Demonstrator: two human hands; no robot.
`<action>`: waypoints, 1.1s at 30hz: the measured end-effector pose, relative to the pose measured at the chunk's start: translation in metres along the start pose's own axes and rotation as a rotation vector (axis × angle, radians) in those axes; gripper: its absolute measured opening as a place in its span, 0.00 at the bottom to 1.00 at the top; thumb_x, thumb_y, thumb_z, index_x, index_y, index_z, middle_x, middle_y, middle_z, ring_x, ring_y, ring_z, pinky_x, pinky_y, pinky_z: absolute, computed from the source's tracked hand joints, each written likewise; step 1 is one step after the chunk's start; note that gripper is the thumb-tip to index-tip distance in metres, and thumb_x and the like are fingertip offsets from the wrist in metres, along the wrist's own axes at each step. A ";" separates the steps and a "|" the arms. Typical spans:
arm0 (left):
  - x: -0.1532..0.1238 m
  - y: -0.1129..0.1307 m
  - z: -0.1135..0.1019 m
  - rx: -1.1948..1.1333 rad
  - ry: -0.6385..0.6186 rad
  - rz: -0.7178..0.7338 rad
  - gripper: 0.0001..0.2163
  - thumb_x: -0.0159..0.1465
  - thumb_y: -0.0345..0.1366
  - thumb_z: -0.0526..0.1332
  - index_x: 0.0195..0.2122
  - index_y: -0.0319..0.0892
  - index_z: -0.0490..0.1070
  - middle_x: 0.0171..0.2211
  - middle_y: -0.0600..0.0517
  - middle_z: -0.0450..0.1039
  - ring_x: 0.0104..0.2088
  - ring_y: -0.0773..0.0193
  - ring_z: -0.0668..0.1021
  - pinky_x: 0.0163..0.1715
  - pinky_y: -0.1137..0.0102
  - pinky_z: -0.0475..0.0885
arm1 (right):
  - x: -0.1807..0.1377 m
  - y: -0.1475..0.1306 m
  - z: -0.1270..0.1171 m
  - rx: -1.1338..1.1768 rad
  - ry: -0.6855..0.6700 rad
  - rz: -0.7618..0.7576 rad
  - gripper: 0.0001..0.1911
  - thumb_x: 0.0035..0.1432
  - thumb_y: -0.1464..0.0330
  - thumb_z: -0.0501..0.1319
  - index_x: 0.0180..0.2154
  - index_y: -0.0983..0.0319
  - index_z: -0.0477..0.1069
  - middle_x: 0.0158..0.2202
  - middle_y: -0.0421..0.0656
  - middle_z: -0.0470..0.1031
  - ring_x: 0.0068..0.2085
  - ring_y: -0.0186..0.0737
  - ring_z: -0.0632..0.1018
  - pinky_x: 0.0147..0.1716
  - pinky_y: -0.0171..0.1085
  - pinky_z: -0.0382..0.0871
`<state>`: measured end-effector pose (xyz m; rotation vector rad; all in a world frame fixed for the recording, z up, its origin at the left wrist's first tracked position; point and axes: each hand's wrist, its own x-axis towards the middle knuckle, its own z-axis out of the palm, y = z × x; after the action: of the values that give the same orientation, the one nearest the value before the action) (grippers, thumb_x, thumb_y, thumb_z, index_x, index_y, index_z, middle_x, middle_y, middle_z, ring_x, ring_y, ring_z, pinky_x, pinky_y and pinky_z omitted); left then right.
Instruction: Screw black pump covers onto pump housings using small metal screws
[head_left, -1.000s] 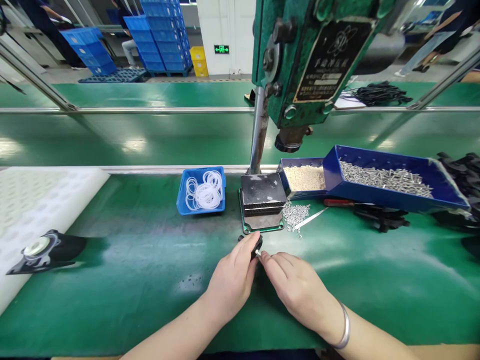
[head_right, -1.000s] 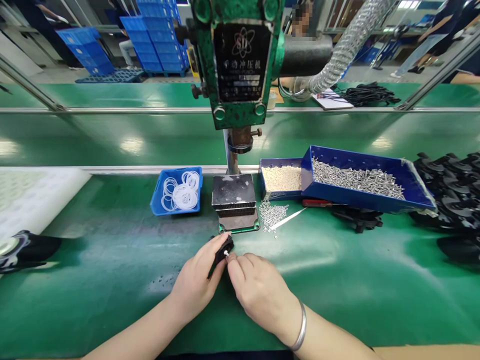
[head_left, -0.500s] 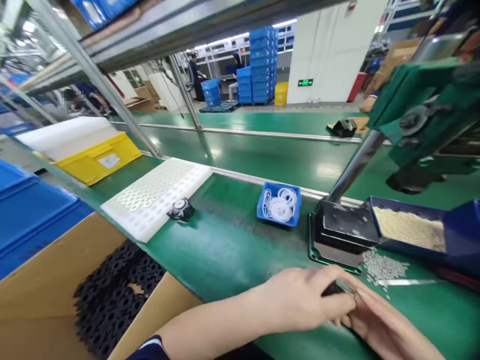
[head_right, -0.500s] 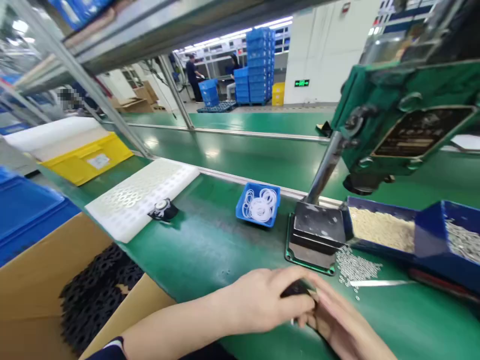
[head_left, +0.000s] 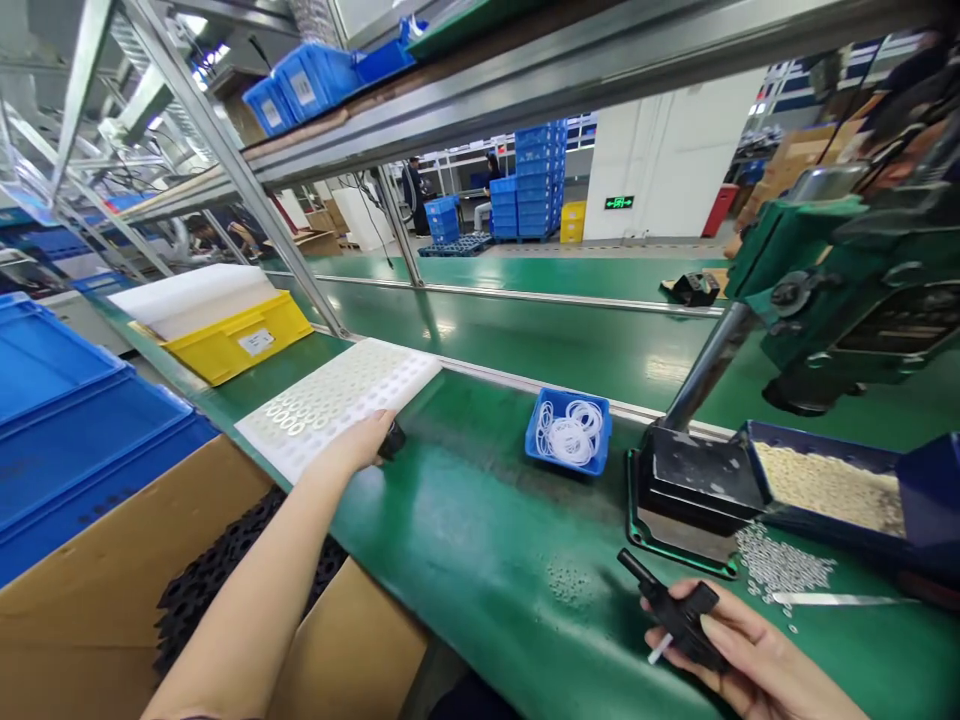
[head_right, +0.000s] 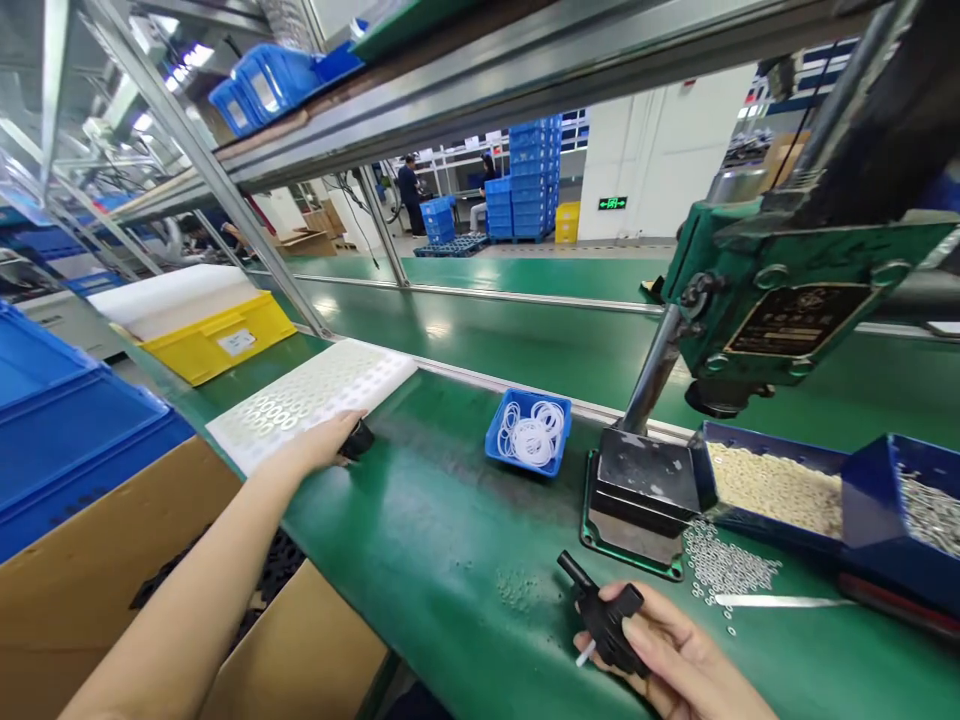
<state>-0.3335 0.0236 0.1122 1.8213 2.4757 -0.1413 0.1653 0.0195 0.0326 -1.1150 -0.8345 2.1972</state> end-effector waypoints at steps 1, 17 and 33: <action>0.001 -0.007 0.002 -0.023 -0.018 0.022 0.42 0.44 0.20 0.71 0.62 0.38 0.61 0.59 0.33 0.67 0.57 0.35 0.74 0.55 0.47 0.69 | 0.000 0.000 0.002 -0.033 0.008 -0.028 0.20 0.49 0.56 0.73 0.44 0.56 0.80 0.43 0.45 0.81 0.45 0.50 0.82 0.51 0.45 0.75; -0.106 0.265 0.096 -0.991 -0.202 0.825 0.42 0.54 0.37 0.73 0.65 0.45 0.51 0.59 0.41 0.65 0.59 0.48 0.72 0.59 0.52 0.70 | -0.006 -0.028 0.028 -0.217 0.119 -0.500 0.10 0.56 0.62 0.70 0.34 0.59 0.72 0.61 0.45 0.68 0.40 0.38 0.77 0.30 0.35 0.74; -0.108 0.267 0.115 -1.109 -0.129 0.834 0.50 0.57 0.37 0.73 0.69 0.53 0.35 0.61 0.41 0.65 0.60 0.49 0.73 0.57 0.52 0.73 | -0.008 -0.007 0.026 -1.039 0.179 -0.722 0.06 0.62 0.65 0.65 0.40 0.57 0.69 0.58 0.50 0.61 0.61 0.51 0.67 0.59 0.52 0.66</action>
<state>-0.0466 -0.0124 0.0002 1.8873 1.0431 0.8962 0.1489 0.0114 0.0540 -1.1198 -2.0030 1.0000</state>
